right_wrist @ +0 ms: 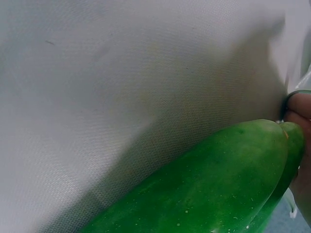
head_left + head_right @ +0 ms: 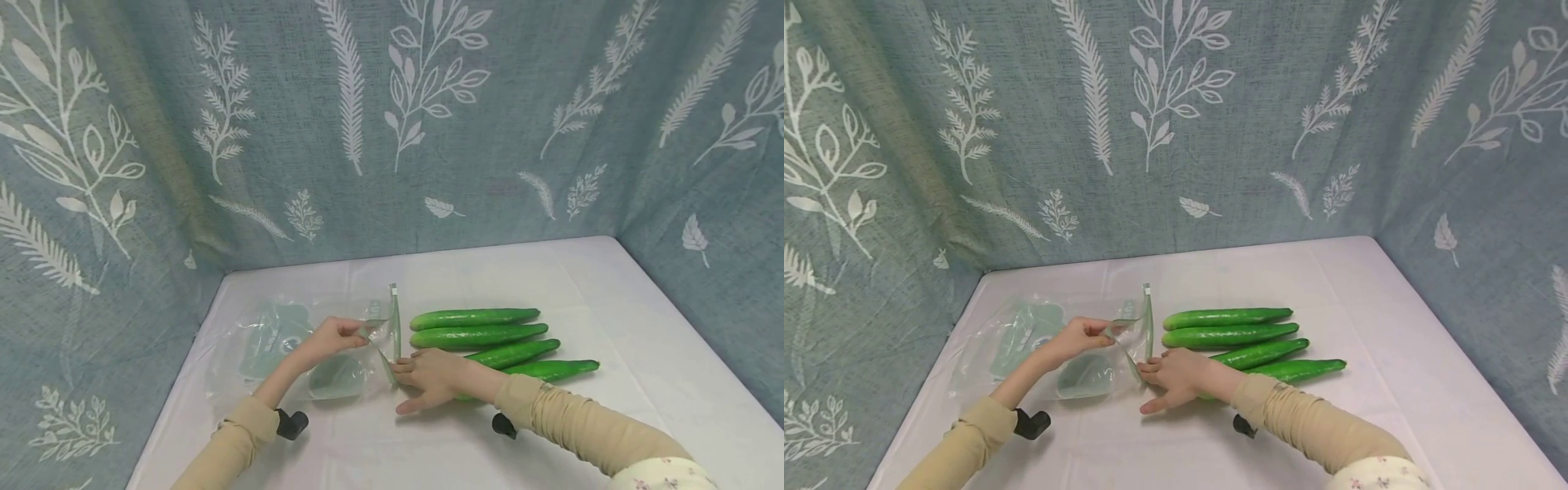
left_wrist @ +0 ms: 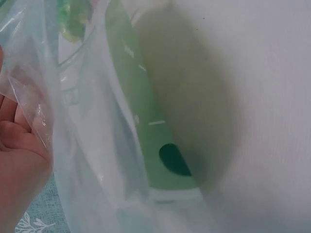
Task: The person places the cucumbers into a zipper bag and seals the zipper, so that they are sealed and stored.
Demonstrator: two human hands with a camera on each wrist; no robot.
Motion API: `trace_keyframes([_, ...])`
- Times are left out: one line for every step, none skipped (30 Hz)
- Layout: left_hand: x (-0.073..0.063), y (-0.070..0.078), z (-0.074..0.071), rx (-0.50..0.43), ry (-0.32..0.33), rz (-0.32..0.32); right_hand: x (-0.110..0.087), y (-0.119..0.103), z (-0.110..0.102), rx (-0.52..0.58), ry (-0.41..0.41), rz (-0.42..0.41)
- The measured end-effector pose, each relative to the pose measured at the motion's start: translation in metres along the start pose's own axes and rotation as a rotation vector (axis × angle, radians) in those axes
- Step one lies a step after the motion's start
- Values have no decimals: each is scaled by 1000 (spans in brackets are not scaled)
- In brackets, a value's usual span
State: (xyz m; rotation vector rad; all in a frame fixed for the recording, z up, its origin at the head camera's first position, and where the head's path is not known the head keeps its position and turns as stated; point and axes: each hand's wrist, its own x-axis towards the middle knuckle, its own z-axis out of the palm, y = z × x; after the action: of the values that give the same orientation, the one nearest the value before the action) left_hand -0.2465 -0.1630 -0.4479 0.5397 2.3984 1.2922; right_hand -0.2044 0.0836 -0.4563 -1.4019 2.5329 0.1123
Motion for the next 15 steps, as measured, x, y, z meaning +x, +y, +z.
trace_keyframes([0, 0, -1, -2, 6, -11, 0, 0, 0, 4, -2, 3])
trace_keyframes([0, 1, -1, -7, 11, -22, 0, 0, 0, 4, -4, 6])
trace_keyframes([0, 1, -1, -12, 11, -27, 0, 0, 0, 7, -6, 10])
trace_keyframes([0, 1, -1, -14, 9, -28, 0, 0, 0, 9, -8, 12])
trace_keyframes([0, 1, -1, -17, 4, -26, 1, 0, 0, 9, -8, 13])
trace_keyframes([0, 1, -1, -20, 3, -26, 1, 0, 0, 9, -9, 13])
trace_keyframes([0, 0, -2, -18, -1, -17, 1, 0, 0, 9, -9, 14])
trace_keyframes([0, 0, -1, -16, -2, -12, 1, 0, 0, 7, -9, 14])
trace_keyframes([-1, 0, -1, -21, -7, -10, 1, 0, 0, 6, -8, 13])
trace_keyframes([-1, 0, -1, -27, -9, -9, 1, 0, 1, 3, -7, 13])
trace_keyframes([-1, 0, -1, -29, -8, -9, 2, 0, 1, -1, -7, 12])
trace_keyframes([-1, 0, 0, -30, -9, -8, 2, 0, 2, -4, -7, 13])
trace_keyframes([-1, -1, 1, -30, -9, -6, 2, 0, 2, -8, -5, 13])
trace_keyframes([-1, -1, 1, -30, -8, -8, 2, 0, 3, -13, -3, 12])
trace_keyframes([-1, -1, 2, -33, -4, -11, 2, 0, 3, -20, 0, 12])
